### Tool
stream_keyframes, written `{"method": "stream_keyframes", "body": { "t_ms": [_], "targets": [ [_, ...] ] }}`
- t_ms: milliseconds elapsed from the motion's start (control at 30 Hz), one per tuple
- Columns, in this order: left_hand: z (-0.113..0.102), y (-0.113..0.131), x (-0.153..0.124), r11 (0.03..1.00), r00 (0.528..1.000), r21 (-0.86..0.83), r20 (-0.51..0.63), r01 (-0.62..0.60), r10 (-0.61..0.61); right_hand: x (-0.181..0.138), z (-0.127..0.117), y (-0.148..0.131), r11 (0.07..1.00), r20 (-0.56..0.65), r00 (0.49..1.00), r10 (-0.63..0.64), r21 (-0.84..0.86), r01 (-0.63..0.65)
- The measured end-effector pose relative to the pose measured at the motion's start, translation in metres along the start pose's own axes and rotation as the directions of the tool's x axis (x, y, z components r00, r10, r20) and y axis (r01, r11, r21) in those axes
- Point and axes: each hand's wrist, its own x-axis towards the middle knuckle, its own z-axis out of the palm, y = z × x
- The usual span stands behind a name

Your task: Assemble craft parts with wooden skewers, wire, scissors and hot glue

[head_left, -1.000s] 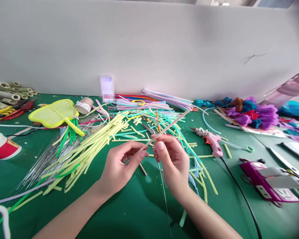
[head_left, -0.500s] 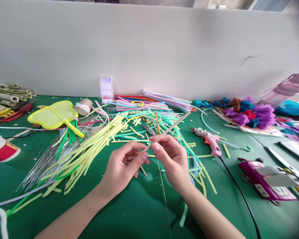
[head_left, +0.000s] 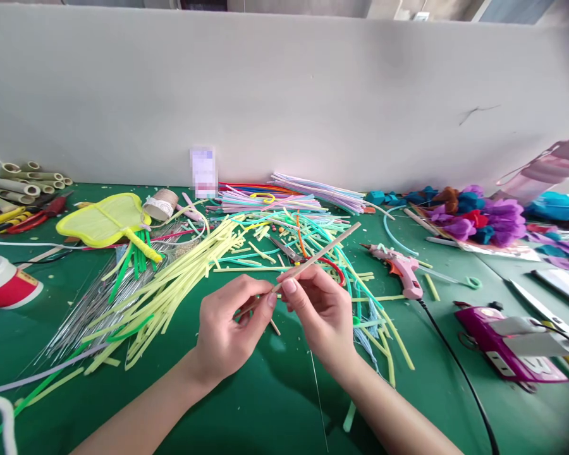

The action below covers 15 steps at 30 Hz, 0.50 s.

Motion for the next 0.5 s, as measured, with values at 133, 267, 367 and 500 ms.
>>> {"method": "stream_keyframes", "body": {
  "t_ms": [133, 267, 367, 500],
  "targets": [
    [0.0, -0.001, 0.001, 0.987, 0.993, 0.11, -0.018, -0.118, 0.12, -0.002, 0.005, 0.001, 1.0, -0.028, 1.0, 0.0, -0.01, 0.0],
    [0.001, -0.006, 0.001, 0.998, 0.999, 0.048, 0.01, -0.036, 0.036, -0.001, 0.004, 0.004, 1.0, -0.045, 0.999, -0.026, -0.002, 0.026],
    [-0.001, -0.008, 0.001, 0.991, 0.986, -0.05, 0.116, 0.127, -0.121, 0.002, -0.002, 0.003, 0.998, -0.069, 0.996, -0.05, 0.022, 0.052],
    [-0.004, -0.006, 0.003, 0.988, 0.982, -0.037, 0.128, 0.147, -0.141, 0.007, -0.009, -0.002, 1.0, -0.073, 0.997, -0.028, 0.002, 0.028]
  ]
}}
